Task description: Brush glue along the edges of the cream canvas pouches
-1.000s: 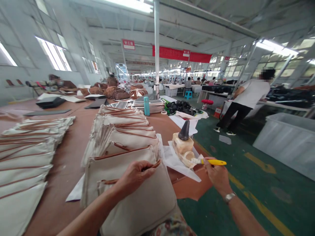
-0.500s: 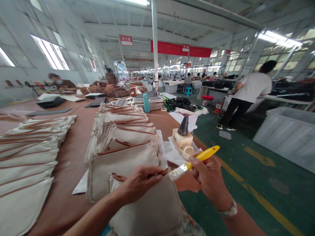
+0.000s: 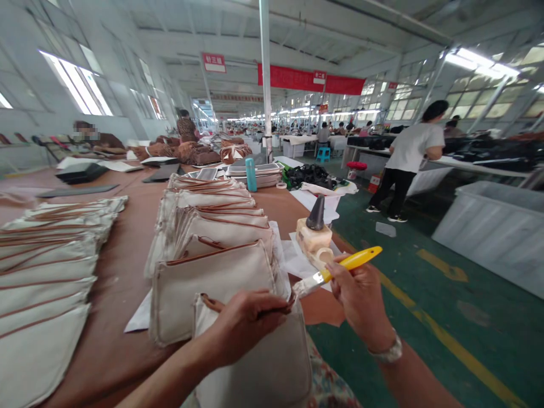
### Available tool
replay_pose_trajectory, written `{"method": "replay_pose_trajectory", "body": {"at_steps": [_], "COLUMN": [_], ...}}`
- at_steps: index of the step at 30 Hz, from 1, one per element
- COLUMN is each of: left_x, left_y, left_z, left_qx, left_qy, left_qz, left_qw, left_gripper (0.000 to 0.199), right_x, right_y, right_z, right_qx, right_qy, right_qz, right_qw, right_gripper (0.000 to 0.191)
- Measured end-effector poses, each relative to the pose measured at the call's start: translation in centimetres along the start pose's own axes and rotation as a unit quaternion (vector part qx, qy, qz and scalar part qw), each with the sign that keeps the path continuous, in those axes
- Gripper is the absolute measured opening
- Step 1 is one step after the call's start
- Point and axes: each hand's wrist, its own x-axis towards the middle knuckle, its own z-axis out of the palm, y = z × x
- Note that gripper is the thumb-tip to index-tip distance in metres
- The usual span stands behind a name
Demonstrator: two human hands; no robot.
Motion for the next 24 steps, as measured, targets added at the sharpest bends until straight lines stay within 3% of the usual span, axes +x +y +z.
{"method": "replay_pose_trajectory", "body": {"at_steps": [4, 9, 14, 19, 24], "left_x": [-1.4, -2.6, -3.1, -3.3, -4.0], "left_y": [0.5, 0.9, 1.3, 1.3, 1.4], "left_z": [0.2, 0.5, 0.7, 0.9, 1.9], "left_qx": [0.118, 0.244, 0.286, 0.298, 0.322], "left_qy": [0.029, 0.079, 0.072, 0.059, 0.09], "left_qz": [0.095, 0.182, 0.192, 0.192, 0.174], "left_qw": [0.988, 0.949, 0.936, 0.933, 0.926], "left_gripper": [0.026, 0.022, 0.022, 0.026, 0.025], "right_x": [0.5, -1.3, -2.7, -2.5, -4.2], "right_y": [-0.3, -1.2, -2.9, -3.5, -1.9], "right_z": [-0.6, -0.2, -1.3, -1.2, -1.3], "right_qx": [0.057, 0.085, 0.065, 0.04, 0.01], "right_qy": [0.039, -0.03, -0.127, -0.05, -0.104], "right_qz": [0.021, 0.095, 0.15, 0.1, 0.152], "right_qw": [0.997, 0.991, 0.978, 0.993, 0.983], "right_gripper": [0.03, 0.031, 0.028, 0.034, 0.035]}}
